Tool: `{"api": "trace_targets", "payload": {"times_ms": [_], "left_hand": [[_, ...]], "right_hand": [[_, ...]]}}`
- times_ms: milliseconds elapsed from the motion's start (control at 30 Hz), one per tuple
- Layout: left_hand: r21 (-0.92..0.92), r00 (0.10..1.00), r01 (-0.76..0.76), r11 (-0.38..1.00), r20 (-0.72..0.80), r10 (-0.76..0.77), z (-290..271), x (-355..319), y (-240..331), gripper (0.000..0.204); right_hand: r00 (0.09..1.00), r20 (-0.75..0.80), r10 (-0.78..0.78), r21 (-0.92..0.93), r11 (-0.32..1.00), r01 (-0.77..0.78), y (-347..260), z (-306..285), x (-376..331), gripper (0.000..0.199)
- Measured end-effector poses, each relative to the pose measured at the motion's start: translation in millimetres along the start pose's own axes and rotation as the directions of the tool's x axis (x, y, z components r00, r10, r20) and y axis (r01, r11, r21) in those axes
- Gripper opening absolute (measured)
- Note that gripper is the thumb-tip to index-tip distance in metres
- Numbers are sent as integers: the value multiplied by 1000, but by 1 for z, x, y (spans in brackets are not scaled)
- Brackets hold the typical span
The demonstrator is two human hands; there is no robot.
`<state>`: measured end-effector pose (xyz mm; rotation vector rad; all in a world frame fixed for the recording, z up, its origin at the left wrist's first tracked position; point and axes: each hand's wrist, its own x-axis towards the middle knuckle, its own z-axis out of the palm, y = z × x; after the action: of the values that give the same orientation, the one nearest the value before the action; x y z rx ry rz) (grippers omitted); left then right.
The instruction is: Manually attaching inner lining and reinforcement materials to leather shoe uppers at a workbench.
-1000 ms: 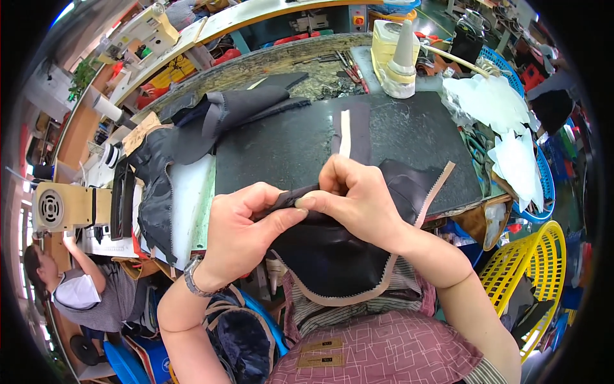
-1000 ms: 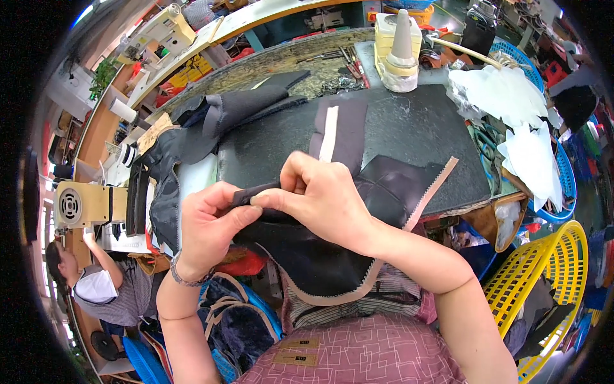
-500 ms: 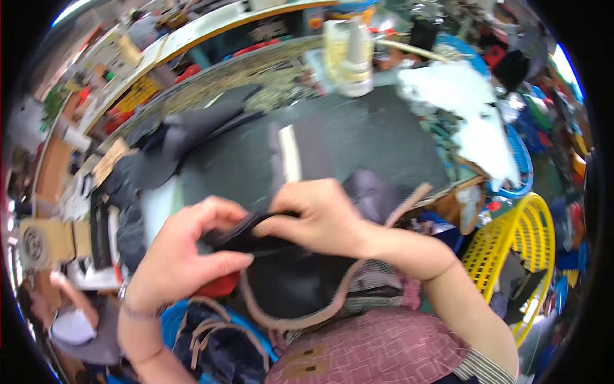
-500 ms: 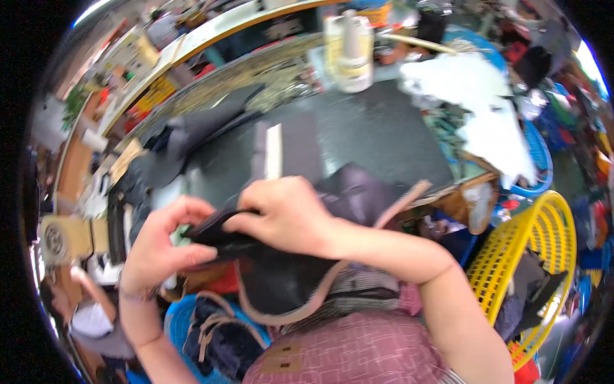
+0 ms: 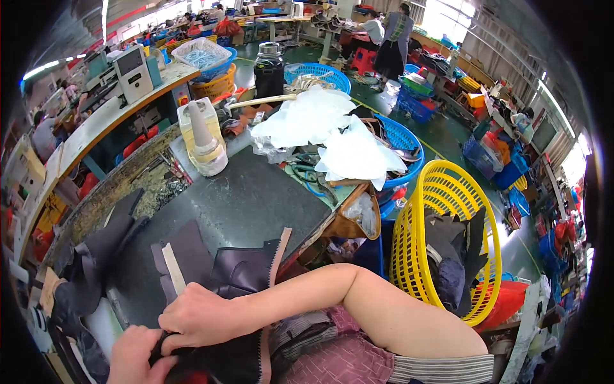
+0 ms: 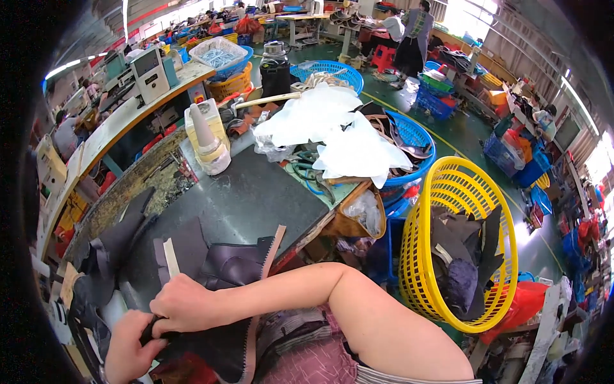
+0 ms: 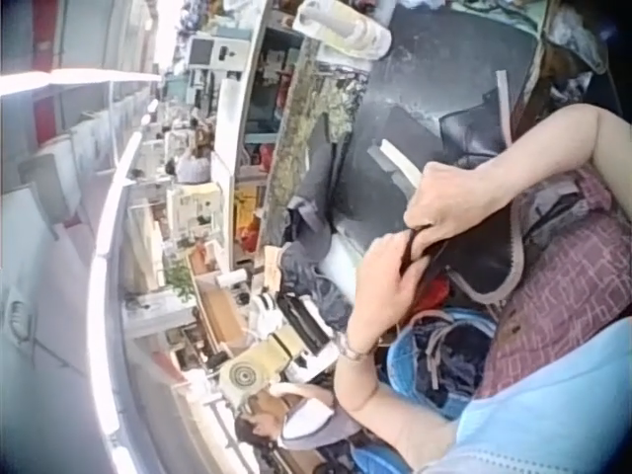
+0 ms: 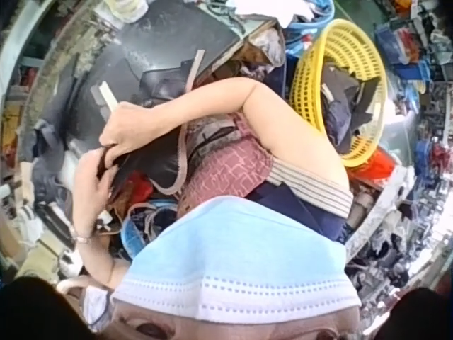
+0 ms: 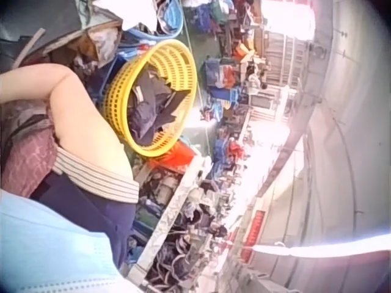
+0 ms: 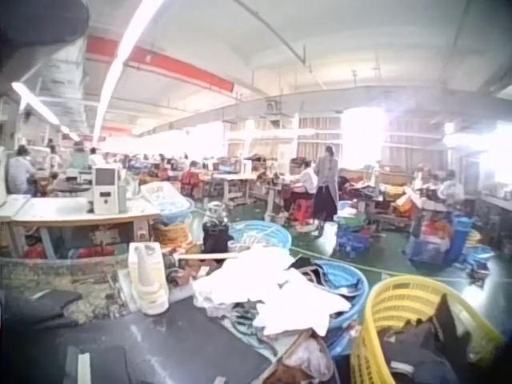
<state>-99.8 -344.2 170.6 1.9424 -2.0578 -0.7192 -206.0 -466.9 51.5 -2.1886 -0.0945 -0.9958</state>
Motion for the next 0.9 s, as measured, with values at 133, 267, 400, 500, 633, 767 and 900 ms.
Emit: {"api": "trace_targets", "payload": {"times_ms": [133,267,400,500,633,767,900], "left_hand": [[253,949,58,966,-316,26,20,-5,-2,16],[147,943,183,972,-305,-131,13,-11,-27,13],[-73,991,-66,995,-123,57,1,4,-41,15],[-200,990,-110,974,-112,89,0,-2,-49,17],[-149,985,-168,974,-62,160,-5,1,-53,24],[277,925,-61,959,-346,158,17,3,-35,17],[-153,981,-46,987,-194,16,1,-1,-48,13]], "right_hand": [[979,173,109,169,976,-138,-2,-5,9,32],[844,523,116,-28,993,-119,-4,-33,11,36],[846,378,-376,-405,754,517,-25,-47,-1,20],[908,336,-249,-124,944,305,0,-45,13,18],[907,407,-109,-68,986,149,5,-42,25,21],[906,420,52,-93,996,-14,7,-41,29,22],[830,545,120,-123,990,-63,5,-55,35,22]]}}
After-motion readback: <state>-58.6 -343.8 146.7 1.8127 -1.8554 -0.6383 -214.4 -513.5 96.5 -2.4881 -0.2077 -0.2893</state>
